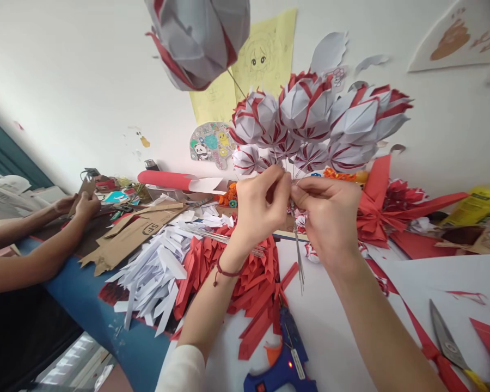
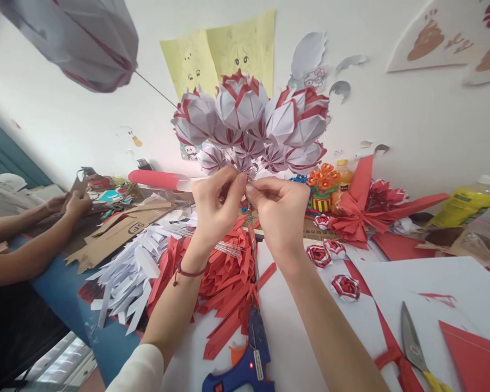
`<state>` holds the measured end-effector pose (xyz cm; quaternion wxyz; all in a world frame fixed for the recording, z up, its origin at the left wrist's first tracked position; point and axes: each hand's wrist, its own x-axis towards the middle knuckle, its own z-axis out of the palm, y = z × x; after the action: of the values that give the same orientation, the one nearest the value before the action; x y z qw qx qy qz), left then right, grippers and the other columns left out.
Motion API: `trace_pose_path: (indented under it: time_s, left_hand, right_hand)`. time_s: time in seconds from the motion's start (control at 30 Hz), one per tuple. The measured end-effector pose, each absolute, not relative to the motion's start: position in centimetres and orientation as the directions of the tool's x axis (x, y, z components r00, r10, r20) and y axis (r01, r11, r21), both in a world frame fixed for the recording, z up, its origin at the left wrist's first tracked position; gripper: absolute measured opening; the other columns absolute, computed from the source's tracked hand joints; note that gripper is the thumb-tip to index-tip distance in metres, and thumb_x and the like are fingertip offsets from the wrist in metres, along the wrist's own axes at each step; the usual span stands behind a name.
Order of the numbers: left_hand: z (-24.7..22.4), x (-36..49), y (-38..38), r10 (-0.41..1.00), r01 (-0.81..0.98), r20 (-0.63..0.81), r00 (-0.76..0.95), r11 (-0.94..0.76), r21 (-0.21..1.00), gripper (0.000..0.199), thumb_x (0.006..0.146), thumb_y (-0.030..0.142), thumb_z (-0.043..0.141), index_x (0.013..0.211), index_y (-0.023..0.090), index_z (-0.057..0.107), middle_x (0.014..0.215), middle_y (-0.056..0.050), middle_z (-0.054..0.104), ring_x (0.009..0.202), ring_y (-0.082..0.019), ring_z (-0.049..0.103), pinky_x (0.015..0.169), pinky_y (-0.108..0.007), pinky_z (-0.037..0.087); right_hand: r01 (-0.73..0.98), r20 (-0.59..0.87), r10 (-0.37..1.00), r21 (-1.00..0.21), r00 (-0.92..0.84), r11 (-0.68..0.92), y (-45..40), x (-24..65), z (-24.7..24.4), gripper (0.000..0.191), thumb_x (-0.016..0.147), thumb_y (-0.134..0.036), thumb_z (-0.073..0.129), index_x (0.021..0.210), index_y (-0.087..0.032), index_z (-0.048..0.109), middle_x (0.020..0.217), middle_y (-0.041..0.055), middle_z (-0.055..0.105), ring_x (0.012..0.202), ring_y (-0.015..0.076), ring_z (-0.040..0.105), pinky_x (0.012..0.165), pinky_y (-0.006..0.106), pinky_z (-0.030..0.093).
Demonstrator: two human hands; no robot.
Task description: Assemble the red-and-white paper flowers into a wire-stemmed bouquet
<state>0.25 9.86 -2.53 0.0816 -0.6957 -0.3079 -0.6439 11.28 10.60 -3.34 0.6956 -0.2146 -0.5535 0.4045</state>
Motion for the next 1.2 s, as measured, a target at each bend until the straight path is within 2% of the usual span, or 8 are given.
trace_pose_path:
  time_s: [0.2,0.37,0.53,0.73,0.87,1.2]
  left_hand:
    - [-1.9,-0.9,9.5,0.447,0.432,0.894,0.036,-0.813,0.389,0.040,0.098,0.038,0.053,0.064,0.019,0.043,0.057,0.004,0.038,0.052,-0.008,0.034,0.050,-0.025,0.030]
    - [-1.7,-1.0,9.2,0.396,0.489,0.918,0.028,-0.806,0.333,0.038,0.098,0.037,0.053,0.065,0.018,0.044,0.057,0.005,0.038,0.052,-0.008,0.034,0.051,-0.024,0.030]
    - [-1.9,-0.2,9.0,0.340,0.531,0.940,0.008,-0.798,0.284,0.037,0.099,0.035,0.052,0.066,0.018,0.044,0.057,0.005,0.038,0.052,-0.007,0.033,0.052,-0.025,0.029]
    - [-2.1,-0.3,9.5,0.345,0.519,0.934,-0.089,-0.785,0.339,0.038,0.099,0.039,0.051,0.067,0.019,0.045,0.057,0.005,0.041,0.052,-0.008,0.038,0.053,-0.025,0.031]
    - [-1.9,-0.9,9.7,0.334,0.536,0.933,-0.134,-0.768,0.352,0.039,0.099,0.042,0.050,0.068,0.020,0.045,0.056,0.004,0.043,0.052,-0.008,0.040,0.052,-0.025,0.032]
    - [-1.9,0.3,8.7,0.193,0.575,0.980,-0.040,-0.798,0.180,0.032,0.098,0.030,0.055,0.068,0.018,0.048,0.055,0.006,0.040,0.049,-0.006,0.034,0.051,-0.024,0.031]
  right_hand:
    - [-0.347,0.547,0.835,-0.796,-0.058,0.497,10.6,12.2,-2.4,0.011,0.063,-0.025,0.082,0.063,-0.018,0.074,0.061,0.0016,0.062,0.057,0.0128,0.052,0.050,0.027,0.042]
    - [-0.340,0.551,0.825,-0.805,-0.125,0.486,10.5,12.9,-2.0,0.015,0.062,-0.028,0.087,0.066,-0.018,0.076,0.061,0.0009,0.063,0.057,0.0124,0.054,0.051,0.026,0.045]
    - [-0.324,0.559,0.821,-0.803,-0.116,0.501,10.4,13.2,-1.9,0.021,0.061,-0.033,0.089,0.065,-0.018,0.075,0.058,0.0005,0.060,0.054,0.0118,0.051,0.048,0.026,0.042]
    - [-0.315,0.557,0.822,-0.806,-0.120,0.501,10.6,13.4,-1.9,0.023,0.059,-0.035,0.090,0.061,-0.018,0.074,0.058,0.0010,0.060,0.053,0.0122,0.051,0.048,0.027,0.042]
    - [-0.318,0.569,0.811,-0.800,-0.135,0.509,10.6,13.2,-2.0,0.018,0.063,-0.033,0.088,0.063,-0.021,0.075,0.061,0.0015,0.063,0.057,0.0135,0.054,0.051,0.027,0.044]
    - [-0.359,0.632,0.771,-0.741,-0.083,0.568,10.3,13.1,-1.9,0.016,0.068,-0.030,0.085,0.062,-0.021,0.073,0.057,-0.0001,0.056,0.053,0.0125,0.050,0.050,0.028,0.041]
